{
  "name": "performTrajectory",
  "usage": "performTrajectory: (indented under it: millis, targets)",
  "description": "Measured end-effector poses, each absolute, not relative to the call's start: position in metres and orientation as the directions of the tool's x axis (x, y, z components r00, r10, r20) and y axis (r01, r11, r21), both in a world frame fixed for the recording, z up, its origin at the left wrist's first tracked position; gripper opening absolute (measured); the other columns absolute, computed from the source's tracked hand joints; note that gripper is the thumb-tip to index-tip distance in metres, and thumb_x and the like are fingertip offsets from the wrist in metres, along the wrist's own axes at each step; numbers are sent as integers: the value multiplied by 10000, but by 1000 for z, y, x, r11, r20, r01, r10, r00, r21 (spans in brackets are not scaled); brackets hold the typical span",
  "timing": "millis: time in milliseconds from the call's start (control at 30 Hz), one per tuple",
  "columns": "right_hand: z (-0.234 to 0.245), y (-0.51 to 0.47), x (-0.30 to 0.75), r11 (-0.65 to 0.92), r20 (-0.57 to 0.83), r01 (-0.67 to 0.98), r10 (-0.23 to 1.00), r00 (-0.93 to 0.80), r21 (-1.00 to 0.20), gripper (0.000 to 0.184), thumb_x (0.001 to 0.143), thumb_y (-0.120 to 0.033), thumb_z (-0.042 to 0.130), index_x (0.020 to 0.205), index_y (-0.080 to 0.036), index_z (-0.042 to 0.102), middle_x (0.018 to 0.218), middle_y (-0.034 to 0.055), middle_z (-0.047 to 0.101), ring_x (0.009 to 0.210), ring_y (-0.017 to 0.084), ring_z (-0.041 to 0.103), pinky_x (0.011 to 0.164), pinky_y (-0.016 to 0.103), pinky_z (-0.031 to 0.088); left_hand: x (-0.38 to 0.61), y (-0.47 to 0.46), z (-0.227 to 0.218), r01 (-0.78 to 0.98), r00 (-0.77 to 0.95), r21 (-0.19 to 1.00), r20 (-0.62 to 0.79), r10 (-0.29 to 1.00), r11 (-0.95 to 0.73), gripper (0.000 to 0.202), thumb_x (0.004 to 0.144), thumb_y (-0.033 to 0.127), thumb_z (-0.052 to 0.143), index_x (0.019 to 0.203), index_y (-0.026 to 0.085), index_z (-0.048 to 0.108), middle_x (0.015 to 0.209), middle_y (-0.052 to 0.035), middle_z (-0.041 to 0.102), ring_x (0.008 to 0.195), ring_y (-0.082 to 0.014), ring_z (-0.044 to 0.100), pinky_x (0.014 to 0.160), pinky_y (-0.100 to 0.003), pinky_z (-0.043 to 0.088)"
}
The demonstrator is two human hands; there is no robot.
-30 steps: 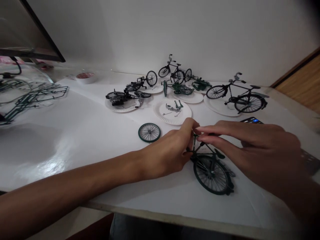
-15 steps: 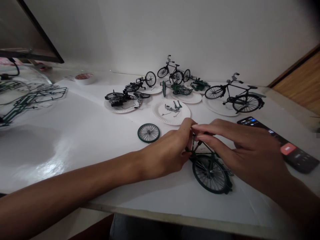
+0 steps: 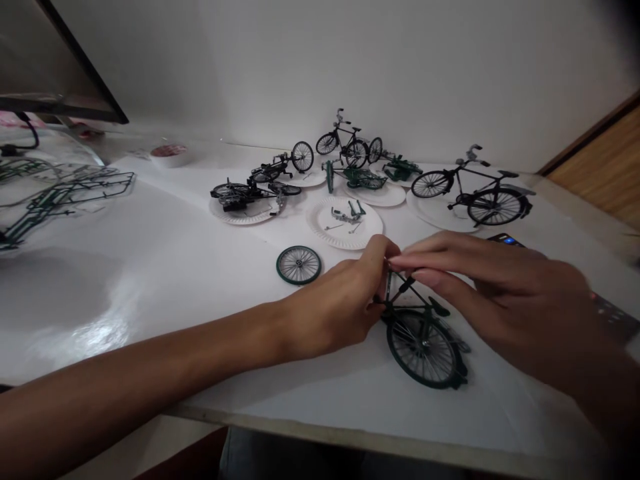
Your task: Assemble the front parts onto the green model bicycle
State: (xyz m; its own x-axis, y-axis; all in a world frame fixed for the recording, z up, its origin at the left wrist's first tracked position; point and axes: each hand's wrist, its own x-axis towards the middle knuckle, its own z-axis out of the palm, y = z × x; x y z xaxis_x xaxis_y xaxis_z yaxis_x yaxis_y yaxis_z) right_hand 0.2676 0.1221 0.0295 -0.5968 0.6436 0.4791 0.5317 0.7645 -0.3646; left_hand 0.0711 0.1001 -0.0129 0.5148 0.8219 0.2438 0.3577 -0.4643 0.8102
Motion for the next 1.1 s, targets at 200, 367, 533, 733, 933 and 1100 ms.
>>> performTrajectory:
  millis: [200, 367, 533, 733, 933, 1100]
  targets:
    - [32, 119, 263, 705, 527, 597, 698, -485, -384, 65, 874, -263, 683, 812, -279, 698, 836, -31, 739, 703, 168, 680, 651, 283, 548, 71, 99, -10, 365, 517, 815, 225, 826, -450, 383, 834, 60, 528, 1116, 215, 321, 855, -4, 543, 684, -127, 518, 546, -234, 363]
    - [33, 121, 266, 721, 446, 521, 693, -567, -457, 141, 901, -244, 626, 929, -309, 747, 992, -37, 760, 894, 203, 716, 764, 303, 577, 71, 99, -10, 354, 514, 821, 228, 827, -447, 367, 833, 75, 543, 1094, 211, 324, 872, -15, 556, 700, -132, 531, 552, -233, 369]
    - [37, 121, 265, 630, 393, 545, 774, -496, -553, 101, 829, -264, 718, 731, -288, 724, 740, -59, 743, 632, 166, 691, 593, 260, 558, 72, 99, -9, 356, 508, 825, 223, 832, -439, 410, 822, 58, 545, 1138, 216, 336, 822, 11, 537, 680, -123, 520, 542, -227, 367]
    - [33, 120, 262, 634, 433, 575, 773, -464, -517, 87, 829, -260, 728, 753, -268, 689, 752, -48, 725, 647, 161, 672, 582, 257, 532, 71, 100, -11, 356, 514, 812, 244, 822, -463, 412, 825, 59, 553, 1137, 212, 333, 840, 8, 537, 683, -115, 513, 544, -219, 371]
    - [33, 126, 274, 706, 404, 495, 702, -587, -507, 187, 897, -236, 648, 985, -363, 754, 1023, -99, 760, 948, 169, 722, 789, 241, 584, 70, 99, -10, 344, 523, 818, 241, 818, -461, 376, 823, 55, 548, 1090, 205, 328, 875, -5, 537, 701, -116, 514, 552, -216, 374]
    - [37, 127, 275, 612, 310, 542, 777, -548, -576, 113, 855, -312, 698, 815, -372, 785, 815, -97, 771, 720, 173, 732, 656, 264, 590, 71, 99, -11, 350, 510, 832, 216, 833, -430, 437, 805, 43, 553, 1137, 219, 331, 842, 11, 544, 682, -118, 527, 540, -209, 367]
